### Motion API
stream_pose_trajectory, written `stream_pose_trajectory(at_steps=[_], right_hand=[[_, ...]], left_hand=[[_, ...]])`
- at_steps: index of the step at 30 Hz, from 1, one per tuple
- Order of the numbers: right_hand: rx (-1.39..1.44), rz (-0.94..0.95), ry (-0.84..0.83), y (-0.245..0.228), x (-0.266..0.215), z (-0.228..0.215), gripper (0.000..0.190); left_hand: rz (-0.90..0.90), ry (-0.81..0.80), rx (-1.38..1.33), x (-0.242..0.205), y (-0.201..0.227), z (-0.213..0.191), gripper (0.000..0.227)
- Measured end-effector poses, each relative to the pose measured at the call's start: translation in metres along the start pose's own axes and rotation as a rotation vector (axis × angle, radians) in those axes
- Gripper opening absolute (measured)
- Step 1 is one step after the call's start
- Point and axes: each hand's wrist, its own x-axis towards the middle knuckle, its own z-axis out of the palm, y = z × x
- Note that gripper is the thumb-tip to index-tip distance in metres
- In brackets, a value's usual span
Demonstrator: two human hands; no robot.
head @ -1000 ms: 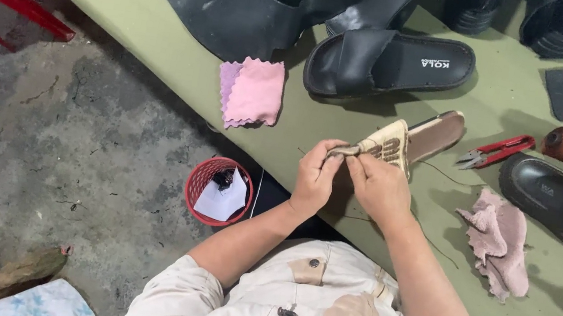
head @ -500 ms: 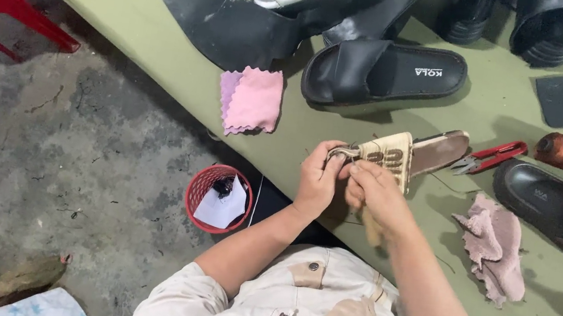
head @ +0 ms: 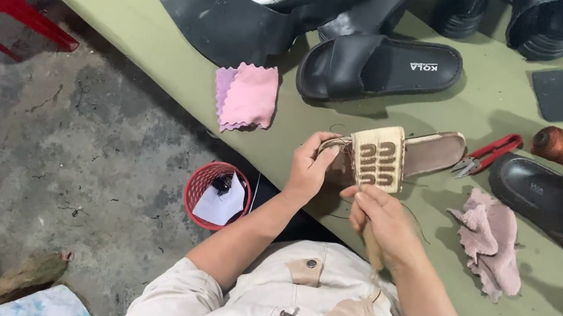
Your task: The person is repairing a beige slide sandal by hand-sewing the strap to the sole. They use a needle and thread to stitch the material, pulling the thread tight and cutting excess thread with pliers. The workspace contains various other shoes and tools.
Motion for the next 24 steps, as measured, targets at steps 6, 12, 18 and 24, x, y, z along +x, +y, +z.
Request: stream_pose_trajectory(at_steps=[6, 12, 18, 24], right_hand=[[-0.829, -0.114, 0.081, -0.013, -0.027, -0.031, 0.026], [-1.079, -0.194, 0.181, -0.020, -0.055, -0.026, 0.028], [-1.573, -0.444, 0.539, 0.017, -0.035, -0.070, 0.017], [-1.753, -0.417, 0.547, -0.013, -0.018, -0.034, 0.029]], left_hand=[[0.038, -0.002, 0.051, 0.001, -0.004, -0.002, 0.018], [0.114, 0.021, 0.078, -0.001, -0.005, -0.001, 0.016], [0.136, 0.000, 0.105, 0.000, -0.005, -0.004, 0.018], [0.131, -0.017, 0.069, 0.001, -0.005, -0.005, 0.017]])
